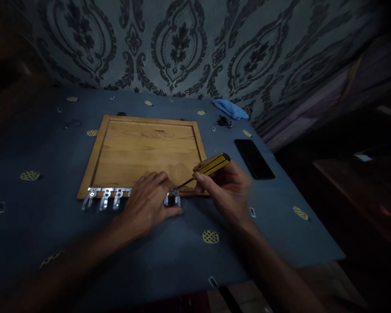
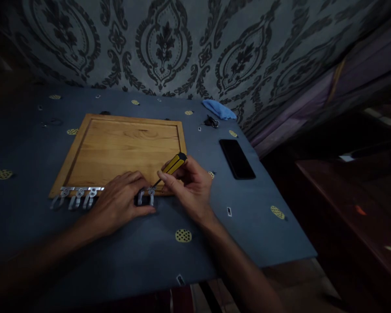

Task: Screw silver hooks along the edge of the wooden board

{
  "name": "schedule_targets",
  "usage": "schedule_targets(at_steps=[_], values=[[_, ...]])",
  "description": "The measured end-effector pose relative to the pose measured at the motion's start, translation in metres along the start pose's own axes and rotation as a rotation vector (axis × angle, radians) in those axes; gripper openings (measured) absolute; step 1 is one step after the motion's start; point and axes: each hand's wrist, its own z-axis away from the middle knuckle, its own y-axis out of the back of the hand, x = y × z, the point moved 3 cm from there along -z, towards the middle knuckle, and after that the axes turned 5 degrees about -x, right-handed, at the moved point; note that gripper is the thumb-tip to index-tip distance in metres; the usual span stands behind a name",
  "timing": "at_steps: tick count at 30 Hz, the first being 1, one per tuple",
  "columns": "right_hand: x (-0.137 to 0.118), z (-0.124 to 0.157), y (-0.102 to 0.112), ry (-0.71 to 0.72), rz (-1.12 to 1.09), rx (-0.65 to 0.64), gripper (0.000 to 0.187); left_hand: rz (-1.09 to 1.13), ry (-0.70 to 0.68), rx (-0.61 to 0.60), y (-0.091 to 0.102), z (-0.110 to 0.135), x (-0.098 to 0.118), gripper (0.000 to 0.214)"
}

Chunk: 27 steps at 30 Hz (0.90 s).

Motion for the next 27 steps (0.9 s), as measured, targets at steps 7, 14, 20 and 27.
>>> schedule_targets(at_steps=[7,14,20,27], values=[[0.0032,-0.0014,-0.0024,-0.028,-0.057,-0.058,0.025,0.004,-0.004,-0.003,-0.0003,0.0,-0.0001,0.047],[-0.0007,-0.0033,0.0022,-0.049,0.005,-0.23,0.021,-0.019,0.02,-0.039,-0.0003,-0.0007,0.0,0.047],[0.0028,-0.0009,-0.0012,-0.093,-0.062,-0.104,0.034,-0.005,0.021,-0.047,0.0005,-0.0015,0.0001,0.051],[0.001,-0.0016,-0.0059,-0.09,-0.054,-0.262,0.032,-0.013,0.023,-0.036,-0.0011,-0.0008,-0.0003,0.047]])
